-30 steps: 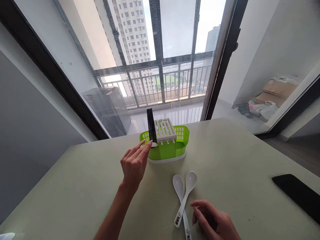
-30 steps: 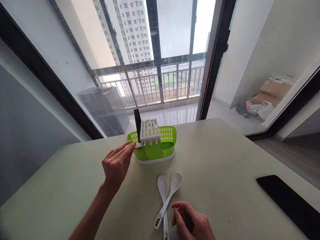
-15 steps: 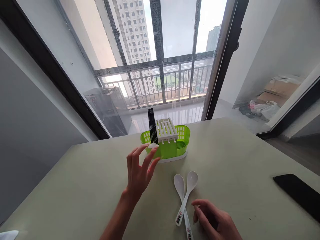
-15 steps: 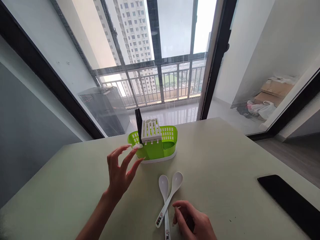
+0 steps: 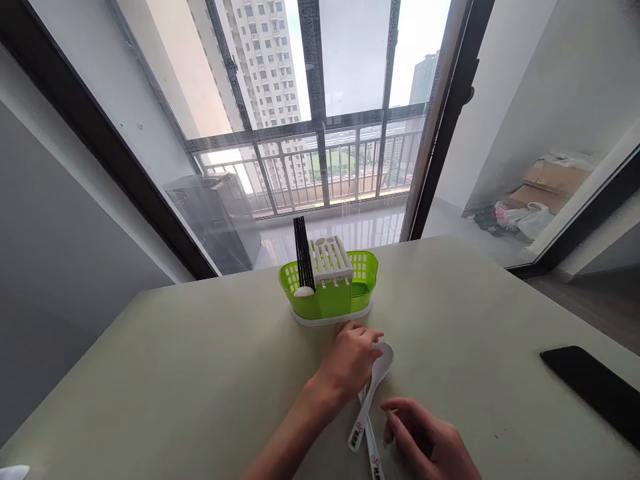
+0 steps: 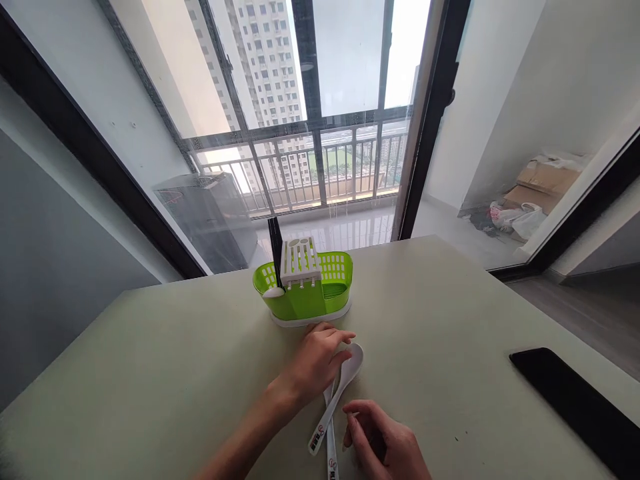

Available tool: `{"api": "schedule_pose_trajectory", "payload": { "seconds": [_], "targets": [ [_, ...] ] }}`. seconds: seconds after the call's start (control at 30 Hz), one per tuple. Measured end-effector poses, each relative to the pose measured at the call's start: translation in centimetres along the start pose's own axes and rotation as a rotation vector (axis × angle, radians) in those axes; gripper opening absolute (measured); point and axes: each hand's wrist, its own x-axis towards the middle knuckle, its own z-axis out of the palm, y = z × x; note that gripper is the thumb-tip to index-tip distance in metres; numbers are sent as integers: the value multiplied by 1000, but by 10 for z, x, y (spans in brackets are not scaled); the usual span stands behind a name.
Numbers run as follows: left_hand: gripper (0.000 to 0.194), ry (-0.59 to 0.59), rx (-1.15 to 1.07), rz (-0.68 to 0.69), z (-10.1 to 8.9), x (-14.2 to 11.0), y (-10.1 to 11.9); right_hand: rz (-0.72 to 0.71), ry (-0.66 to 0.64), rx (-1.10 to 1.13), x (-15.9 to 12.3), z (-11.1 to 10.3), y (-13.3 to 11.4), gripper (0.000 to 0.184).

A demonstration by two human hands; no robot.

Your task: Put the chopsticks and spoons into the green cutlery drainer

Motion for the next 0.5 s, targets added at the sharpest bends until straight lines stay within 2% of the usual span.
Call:
{"api": "schedule_pose_trajectory", "payload": {
  "seconds": [0.17,0.3,0.5],
  "targets": [
    [34,-190,73,-71,-3,19,7,-17,-2,-6,-1,-1,0,32],
    [30,-206,85,-73,-1,27,7,-21,-14,-25,-1,-1,2,32],
    [28,-216,-20,-102,-7,28,5,-31,18,-34,0,-1,2,32]
  ]
}}
